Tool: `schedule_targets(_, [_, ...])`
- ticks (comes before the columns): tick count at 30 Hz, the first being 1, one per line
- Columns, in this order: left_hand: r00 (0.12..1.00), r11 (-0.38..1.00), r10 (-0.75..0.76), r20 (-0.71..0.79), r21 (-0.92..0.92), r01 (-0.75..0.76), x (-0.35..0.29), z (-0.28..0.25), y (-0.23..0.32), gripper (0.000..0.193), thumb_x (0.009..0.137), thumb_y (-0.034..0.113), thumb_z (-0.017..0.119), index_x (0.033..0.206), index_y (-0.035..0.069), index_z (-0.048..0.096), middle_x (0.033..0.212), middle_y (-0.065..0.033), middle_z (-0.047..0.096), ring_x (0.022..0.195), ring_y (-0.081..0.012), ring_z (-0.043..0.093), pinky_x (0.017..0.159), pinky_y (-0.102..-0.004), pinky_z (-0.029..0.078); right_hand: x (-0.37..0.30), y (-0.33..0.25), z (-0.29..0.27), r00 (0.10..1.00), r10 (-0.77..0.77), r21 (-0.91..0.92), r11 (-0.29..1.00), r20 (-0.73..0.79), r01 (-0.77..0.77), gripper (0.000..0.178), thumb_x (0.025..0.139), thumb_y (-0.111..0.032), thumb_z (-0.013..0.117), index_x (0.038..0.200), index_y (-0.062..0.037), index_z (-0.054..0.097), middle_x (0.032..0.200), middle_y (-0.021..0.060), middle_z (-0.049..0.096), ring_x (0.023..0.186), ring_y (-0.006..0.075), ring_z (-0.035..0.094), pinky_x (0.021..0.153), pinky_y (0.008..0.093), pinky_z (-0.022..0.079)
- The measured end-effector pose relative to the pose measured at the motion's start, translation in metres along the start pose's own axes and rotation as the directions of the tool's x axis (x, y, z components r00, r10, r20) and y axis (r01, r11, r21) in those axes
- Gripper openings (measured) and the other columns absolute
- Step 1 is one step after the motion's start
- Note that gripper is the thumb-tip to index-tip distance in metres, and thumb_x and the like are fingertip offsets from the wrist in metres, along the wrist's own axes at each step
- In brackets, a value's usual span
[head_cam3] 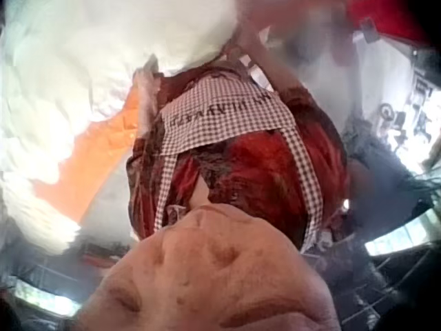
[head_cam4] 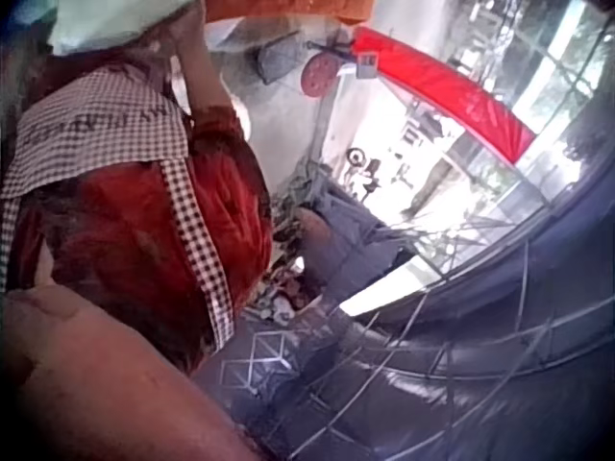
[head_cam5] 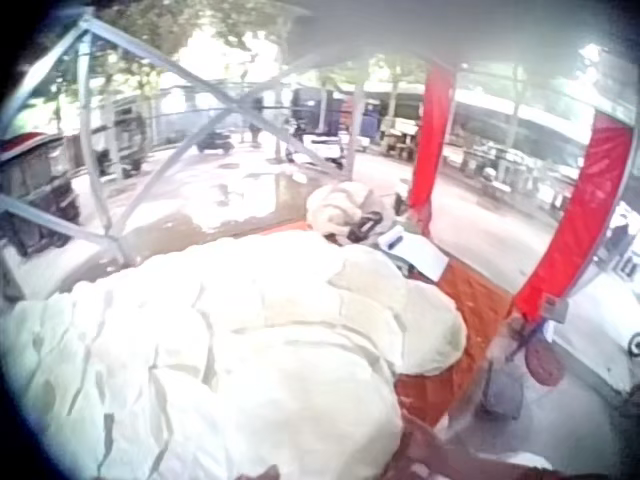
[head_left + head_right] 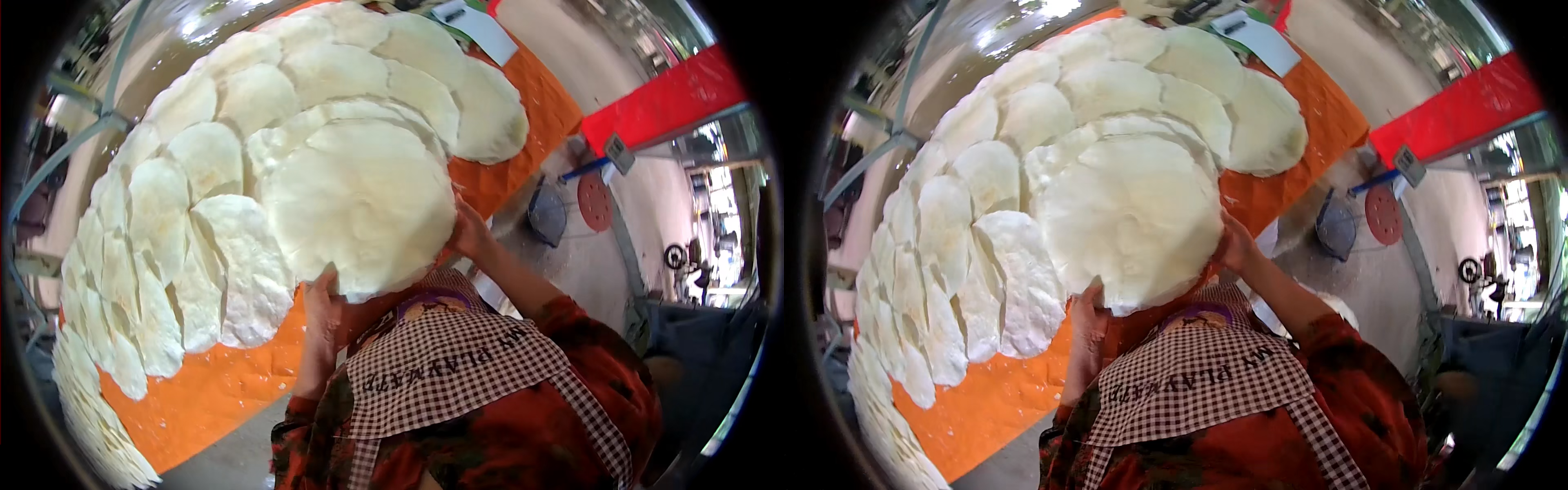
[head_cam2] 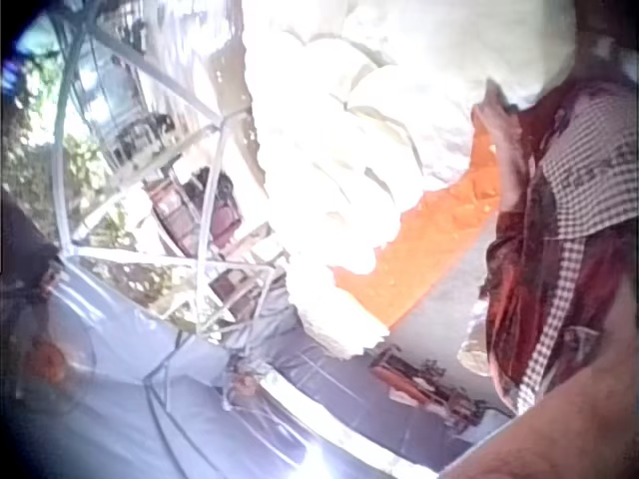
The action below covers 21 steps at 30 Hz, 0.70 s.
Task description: The person picks up thin, circular dough sheets from a stack and places them individually onto a table covered with an orange cloth. They smooth out each sheet by hand as they arrange them in an overlapping pattern across the table surface.
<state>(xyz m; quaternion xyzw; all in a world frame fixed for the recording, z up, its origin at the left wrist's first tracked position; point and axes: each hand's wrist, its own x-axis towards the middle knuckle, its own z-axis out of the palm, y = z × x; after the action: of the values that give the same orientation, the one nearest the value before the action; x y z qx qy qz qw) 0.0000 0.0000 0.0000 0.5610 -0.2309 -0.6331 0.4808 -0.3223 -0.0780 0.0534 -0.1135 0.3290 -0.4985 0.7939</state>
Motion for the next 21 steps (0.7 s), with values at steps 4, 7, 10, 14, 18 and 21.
schedule_targets(4, [0.982, 0.938, -0.165, -0.090, -0.322, 0.128, 0.012, -0.003, -0.003, 0.023, 0.083, 0.002, 0.056, 0.104, -0.005, 0.062, 0.102, -0.0103, 0.064, 0.089, -0.0243, 0.062, 0.077, -0.0318, 0.051, 0.034, -0.014, -0.019, 0.981, 0.118, -0.029, 0.992, -0.157, -0.124, 0.065, 0.083, -0.040, 0.065, 0.137, -0.0123, 0.042, 0.132, 0.0099, 0.052, 0.120, 0.0232, 0.048, 0.103, 0.0404, 0.037])
schedule_targets(7, [0.964, 0.833, 0.263, 0.051, 0.492, -0.253, 0.000, -0.009, 0.003, 0.025, 0.081, 0.002, 0.052, 0.104, -0.002, 0.062, 0.090, -0.0144, 0.066, 0.079, -0.0266, 0.064, 0.071, -0.0339, 0.051, 0.037, -0.024, 0.010, 0.982, 0.036, -0.229, 0.970, -0.183, -0.079, 0.065, 0.080, -0.035, 0.069, 0.133, -0.0058, 0.045, 0.124, 0.0100, 0.056, 0.113, 0.0234, 0.052, 0.096, 0.0392, 0.043])
schedule_targets(10, [0.763, 0.113, 0.448, 0.466, 0.817, -0.566, 0.005, -0.004, 0.008, 0.027, 0.078, 0.006, 0.056, 0.104, 0.003, 0.063, 0.081, -0.0140, 0.066, 0.071, -0.0266, 0.064, 0.067, -0.0334, 0.051, 0.048, -0.032, 0.017, 0.979, -0.173, -0.552, 0.830, -0.110, 0.085, 0.069, 0.071, -0.018, 0.075, 0.130, -0.0002, 0.044, 0.114, 0.0110, 0.058, 0.105, 0.0222, 0.056, 0.087, 0.0385, 0.048])
schedule_targets(14, [0.883, 0.466, 0.305, 0.357, 0.752, -0.465, 0.014, -0.019, 0.003, 0.031, 0.084, 0.011, 0.053, 0.111, 0.000, 0.064, 0.094, -0.0120, 0.067, 0.070, -0.0202, 0.061, 0.059, -0.0329, 0.049, 0.067, 0.003, -0.036, 0.930, -0.366, -0.706, 0.654, 0.017, 0.271, 0.083, 0.066, -0.011, 0.076, 0.137, -0.0010, 0.033, 0.117, 0.0159, 0.055, 0.105, 0.0234, 0.055, 0.085, 0.0383, 0.049])
schedule_targets(18, [0.960, 0.447, 0.130, 0.246, 0.850, -0.278, -0.032, 0.001, 0.062, 0.029, 0.087, 0.015, 0.052, 0.100, -0.007, 0.066, 0.105, -0.0161, 0.062, 0.091, -0.0224, 0.060, 0.075, -0.0335, 0.051, -0.008, 0.024, -0.020, 0.848, -0.530, -0.744, 0.563, 0.008, 0.359, 0.063, 0.071, -0.007, 0.073, 0.128, -0.0015, 0.047, 0.110, 0.0150, 0.063, 0.099, 0.0200, 0.058, 0.088, 0.0360, 0.047])
schedule_targets(21, [0.968, 0.874, 0.115, 0.221, 0.441, -0.205, -0.019, 0.012, 0.046, 0.033, 0.083, 0.008, 0.055, 0.113, -0.008, 0.058, 0.111, -0.0172, 0.060, 0.097, -0.0256, 0.059, 0.081, -0.0361, 0.051, -0.096, 0.023, -0.064, 0.739, -0.654, -0.640, 0.639, -0.161, 0.426, 0.056, 0.072, -0.006, 0.073, 0.124, -0.0017, 0.052, 0.107, 0.0097, 0.065, 0.096, 0.0162, 0.059, 0.087, 0.0337, 0.048])
